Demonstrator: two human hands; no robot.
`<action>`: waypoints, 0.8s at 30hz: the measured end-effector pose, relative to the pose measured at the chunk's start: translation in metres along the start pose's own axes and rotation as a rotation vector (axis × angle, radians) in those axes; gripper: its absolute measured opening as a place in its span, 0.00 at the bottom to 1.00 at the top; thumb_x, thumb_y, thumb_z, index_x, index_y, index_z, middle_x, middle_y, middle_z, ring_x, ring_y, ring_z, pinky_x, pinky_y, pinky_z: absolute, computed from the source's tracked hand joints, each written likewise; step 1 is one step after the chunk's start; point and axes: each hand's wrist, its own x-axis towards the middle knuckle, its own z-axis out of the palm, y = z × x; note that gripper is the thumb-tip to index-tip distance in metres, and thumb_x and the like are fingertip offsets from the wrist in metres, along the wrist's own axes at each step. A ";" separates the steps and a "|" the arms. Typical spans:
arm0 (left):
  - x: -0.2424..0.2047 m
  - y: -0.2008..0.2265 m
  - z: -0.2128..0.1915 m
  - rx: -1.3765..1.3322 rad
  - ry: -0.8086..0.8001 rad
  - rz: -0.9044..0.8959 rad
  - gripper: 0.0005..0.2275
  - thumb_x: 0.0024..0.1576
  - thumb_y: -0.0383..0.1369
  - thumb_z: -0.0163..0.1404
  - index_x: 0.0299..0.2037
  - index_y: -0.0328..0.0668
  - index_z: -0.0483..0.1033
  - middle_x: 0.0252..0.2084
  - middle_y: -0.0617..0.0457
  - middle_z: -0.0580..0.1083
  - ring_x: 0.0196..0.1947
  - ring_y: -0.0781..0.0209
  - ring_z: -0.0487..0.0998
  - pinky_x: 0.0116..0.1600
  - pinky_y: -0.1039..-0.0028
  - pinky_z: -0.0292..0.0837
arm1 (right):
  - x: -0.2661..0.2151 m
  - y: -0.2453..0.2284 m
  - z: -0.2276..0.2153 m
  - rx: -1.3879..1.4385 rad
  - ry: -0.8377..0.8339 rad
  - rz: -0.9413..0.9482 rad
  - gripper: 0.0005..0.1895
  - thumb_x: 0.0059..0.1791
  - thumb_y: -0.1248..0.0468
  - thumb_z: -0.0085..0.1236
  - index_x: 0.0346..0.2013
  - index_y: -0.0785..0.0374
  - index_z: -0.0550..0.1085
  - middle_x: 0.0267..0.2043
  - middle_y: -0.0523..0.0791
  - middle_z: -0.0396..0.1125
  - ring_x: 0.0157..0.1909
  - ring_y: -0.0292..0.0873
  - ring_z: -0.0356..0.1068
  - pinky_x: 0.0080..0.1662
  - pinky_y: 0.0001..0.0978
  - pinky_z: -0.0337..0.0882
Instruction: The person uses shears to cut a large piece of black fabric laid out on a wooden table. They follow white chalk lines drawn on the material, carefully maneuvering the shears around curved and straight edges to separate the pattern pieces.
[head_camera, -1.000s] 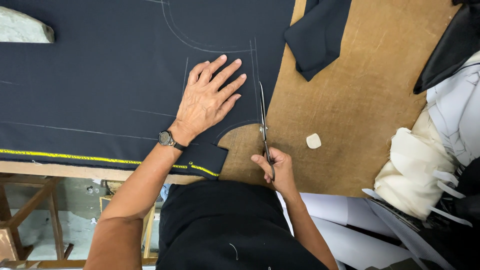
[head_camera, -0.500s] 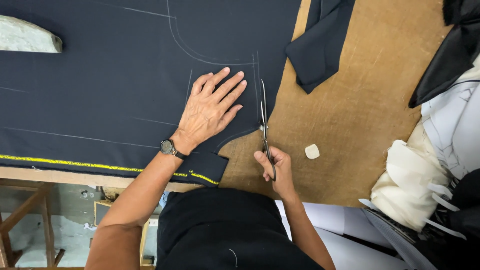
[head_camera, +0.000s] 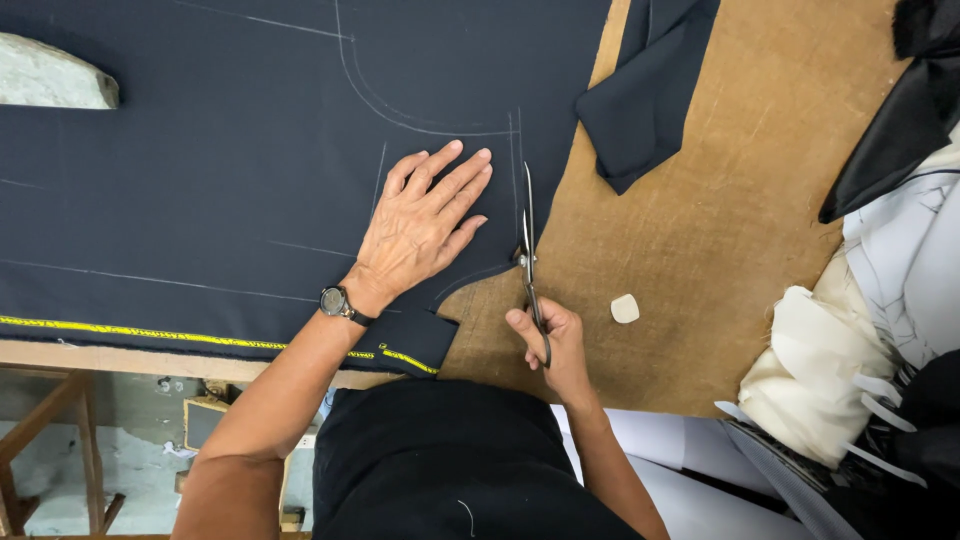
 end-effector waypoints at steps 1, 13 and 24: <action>0.000 0.000 0.000 -0.001 -0.001 0.000 0.21 0.70 0.41 0.54 0.72 0.45 0.74 0.76 0.53 0.70 0.75 0.49 0.66 0.77 0.54 0.55 | 0.000 -0.001 0.001 0.000 0.001 0.001 0.23 0.49 0.60 0.75 0.18 0.67 0.71 0.06 0.48 0.57 0.08 0.36 0.60 0.13 0.22 0.60; 0.002 0.001 -0.002 0.002 0.022 0.006 0.22 0.69 0.40 0.54 0.72 0.45 0.74 0.75 0.53 0.70 0.74 0.49 0.67 0.76 0.54 0.57 | 0.008 -0.014 0.005 0.112 -0.002 -0.013 0.23 0.51 0.59 0.71 0.19 0.63 0.69 0.07 0.45 0.57 0.09 0.35 0.61 0.13 0.22 0.61; 0.002 0.001 -0.002 0.007 -0.003 -0.014 0.22 0.69 0.41 0.54 0.72 0.46 0.74 0.75 0.54 0.70 0.75 0.49 0.67 0.77 0.54 0.57 | 0.017 -0.016 0.009 0.071 0.018 -0.013 0.23 0.51 0.59 0.72 0.18 0.65 0.70 0.07 0.45 0.57 0.09 0.36 0.61 0.13 0.22 0.61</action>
